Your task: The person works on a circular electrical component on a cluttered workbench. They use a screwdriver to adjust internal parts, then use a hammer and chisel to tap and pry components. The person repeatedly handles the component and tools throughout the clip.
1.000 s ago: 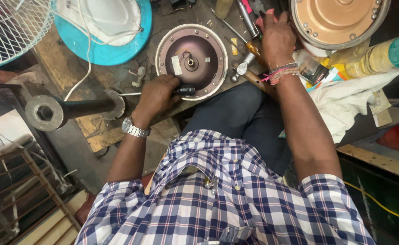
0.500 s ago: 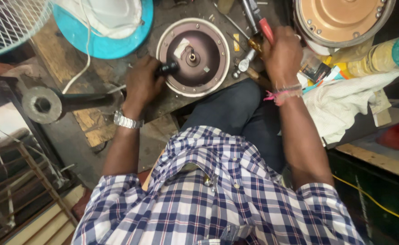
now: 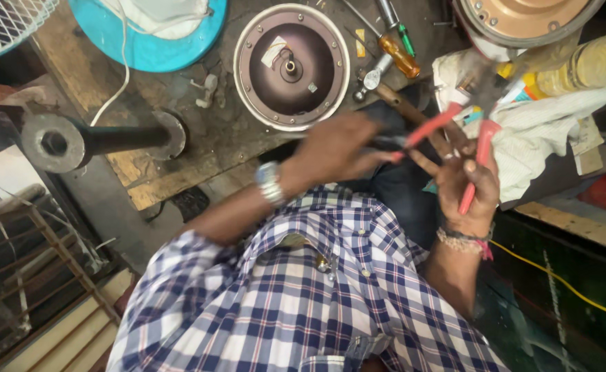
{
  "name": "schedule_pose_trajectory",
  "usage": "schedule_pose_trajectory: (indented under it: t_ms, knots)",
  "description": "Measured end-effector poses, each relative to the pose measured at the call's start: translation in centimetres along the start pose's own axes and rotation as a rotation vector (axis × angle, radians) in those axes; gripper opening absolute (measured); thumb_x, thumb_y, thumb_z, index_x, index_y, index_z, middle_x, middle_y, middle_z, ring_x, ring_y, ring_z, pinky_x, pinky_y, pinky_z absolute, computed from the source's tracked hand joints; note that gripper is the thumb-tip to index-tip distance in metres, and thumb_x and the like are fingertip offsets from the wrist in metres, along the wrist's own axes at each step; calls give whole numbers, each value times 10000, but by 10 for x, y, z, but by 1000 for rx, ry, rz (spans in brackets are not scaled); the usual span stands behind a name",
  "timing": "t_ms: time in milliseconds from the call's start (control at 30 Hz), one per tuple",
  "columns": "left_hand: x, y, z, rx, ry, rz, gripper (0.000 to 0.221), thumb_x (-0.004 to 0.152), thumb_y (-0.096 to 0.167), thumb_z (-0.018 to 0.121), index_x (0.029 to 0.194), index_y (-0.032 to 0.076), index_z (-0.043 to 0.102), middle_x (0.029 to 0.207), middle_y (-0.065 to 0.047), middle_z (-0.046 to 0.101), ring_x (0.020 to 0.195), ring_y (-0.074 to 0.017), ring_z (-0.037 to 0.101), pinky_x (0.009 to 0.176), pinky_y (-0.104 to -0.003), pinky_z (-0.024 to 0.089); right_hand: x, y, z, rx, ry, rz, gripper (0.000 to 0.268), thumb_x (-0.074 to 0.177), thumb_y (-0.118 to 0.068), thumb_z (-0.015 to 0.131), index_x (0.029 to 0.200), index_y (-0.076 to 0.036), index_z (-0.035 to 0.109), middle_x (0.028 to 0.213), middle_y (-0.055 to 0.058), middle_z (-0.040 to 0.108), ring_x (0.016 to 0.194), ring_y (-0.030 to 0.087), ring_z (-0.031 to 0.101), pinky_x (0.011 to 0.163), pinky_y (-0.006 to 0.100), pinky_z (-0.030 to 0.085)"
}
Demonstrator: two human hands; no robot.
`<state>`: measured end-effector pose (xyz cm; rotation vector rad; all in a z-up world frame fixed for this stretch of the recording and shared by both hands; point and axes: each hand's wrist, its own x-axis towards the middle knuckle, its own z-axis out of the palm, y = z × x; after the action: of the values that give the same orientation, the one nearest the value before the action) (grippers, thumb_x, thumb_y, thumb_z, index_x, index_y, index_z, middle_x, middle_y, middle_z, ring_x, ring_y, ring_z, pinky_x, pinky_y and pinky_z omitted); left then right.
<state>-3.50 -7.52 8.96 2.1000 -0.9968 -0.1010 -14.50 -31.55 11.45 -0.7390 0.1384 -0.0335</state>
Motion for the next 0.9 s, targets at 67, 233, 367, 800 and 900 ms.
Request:
schedule_pose_trajectory:
  t_ms: [67, 233, 367, 800, 900]
  knots:
    - [24, 7, 28, 22, 128, 304, 550, 942, 533, 700, 1278, 103, 633, 1014, -94, 614, 867, -282, 630, 712, -413, 509, -19, -7, -13, 51, 86, -15, 363, 928, -133, 734, 1263, -97, 595, 1439, 223, 589, 1375, 393, 585, 1071, 641, 542]
    - [67, 19, 73, -35, 227, 415, 537, 1007, 521, 705, 1385, 148, 624, 953, -49, 532, 851, -215, 572, 700, -384, 487, -52, -27, -36, -331, 319, -239, 219, 1080, -45, 693, 1251, -28, 556, 1136, 210, 639, 850, 310, 685, 683, 389, 571]
    - [81, 12, 80, -10, 272, 294, 581, 932, 524, 723, 1316, 95, 642, 894, -61, 515, 812, -234, 560, 622, -385, 463, -60, -30, -34, -611, 431, -331, 272, 1049, 6, 690, 1285, -10, 557, 1249, 255, 686, 804, 229, 689, 625, 285, 548]
    - [78, -12, 66, -73, 411, 223, 521, 928, 499, 750, 1189, 65, 630, 1098, -128, 597, 927, -305, 656, 716, -396, 556, -40, -21, 0, -705, 397, -391, 295, 1070, 12, 693, 1334, 30, 563, 1316, 260, 677, 785, 165, 672, 630, 244, 523]
    - [79, -16, 66, -82, 395, 190, 514, 930, 498, 756, 1179, 64, 637, 1088, -112, 609, 919, -288, 666, 692, -384, 561, -40, -21, 2, -704, 412, -391, 319, 1076, 6, 716, 1350, 43, 559, 1323, 265, 676, 817, 165, 679, 649, 246, 530]
